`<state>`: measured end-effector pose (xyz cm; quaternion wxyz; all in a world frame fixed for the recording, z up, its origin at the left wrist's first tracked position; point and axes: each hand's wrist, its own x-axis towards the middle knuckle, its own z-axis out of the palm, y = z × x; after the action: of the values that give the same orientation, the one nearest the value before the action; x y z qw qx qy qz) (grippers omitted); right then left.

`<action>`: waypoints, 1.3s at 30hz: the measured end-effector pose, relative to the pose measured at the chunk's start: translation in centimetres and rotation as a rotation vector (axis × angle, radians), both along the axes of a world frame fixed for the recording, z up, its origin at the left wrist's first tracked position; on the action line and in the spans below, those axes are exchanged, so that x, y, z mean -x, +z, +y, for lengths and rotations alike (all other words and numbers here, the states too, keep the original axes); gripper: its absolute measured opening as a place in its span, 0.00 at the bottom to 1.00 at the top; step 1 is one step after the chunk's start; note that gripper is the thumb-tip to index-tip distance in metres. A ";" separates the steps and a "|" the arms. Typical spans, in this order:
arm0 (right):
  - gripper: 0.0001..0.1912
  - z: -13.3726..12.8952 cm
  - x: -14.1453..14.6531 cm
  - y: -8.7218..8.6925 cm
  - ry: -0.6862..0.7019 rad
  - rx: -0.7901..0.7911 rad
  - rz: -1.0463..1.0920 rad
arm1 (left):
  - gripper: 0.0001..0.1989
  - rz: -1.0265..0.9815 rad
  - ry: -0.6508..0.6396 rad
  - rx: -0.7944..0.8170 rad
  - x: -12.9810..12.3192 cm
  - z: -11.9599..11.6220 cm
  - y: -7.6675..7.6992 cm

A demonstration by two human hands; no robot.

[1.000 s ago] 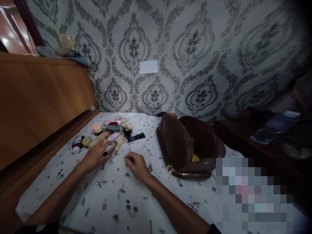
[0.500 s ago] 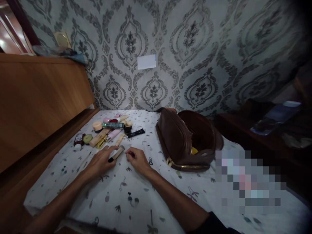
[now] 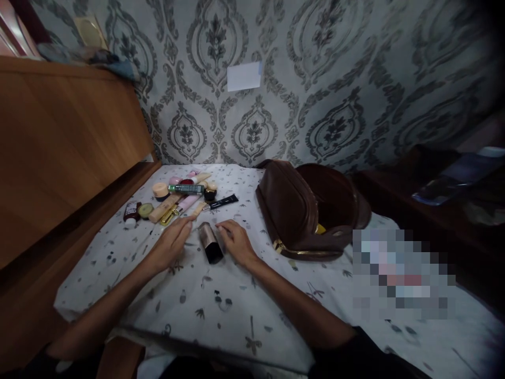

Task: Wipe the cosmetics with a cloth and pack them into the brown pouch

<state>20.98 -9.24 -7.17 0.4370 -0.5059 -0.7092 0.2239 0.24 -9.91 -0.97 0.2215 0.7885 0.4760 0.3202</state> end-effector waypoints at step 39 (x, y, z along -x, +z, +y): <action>0.06 -4.2 -0.2 0.3 -0.124 0.035 -0.250 | 0.15 0.289 -0.210 -0.488 -2.6 1.7 -3.9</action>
<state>21.20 -13.43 -6.86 0.3493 -0.5803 -0.7214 0.1440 2.87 -8.20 -4.90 -0.0128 0.9007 0.3275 0.2852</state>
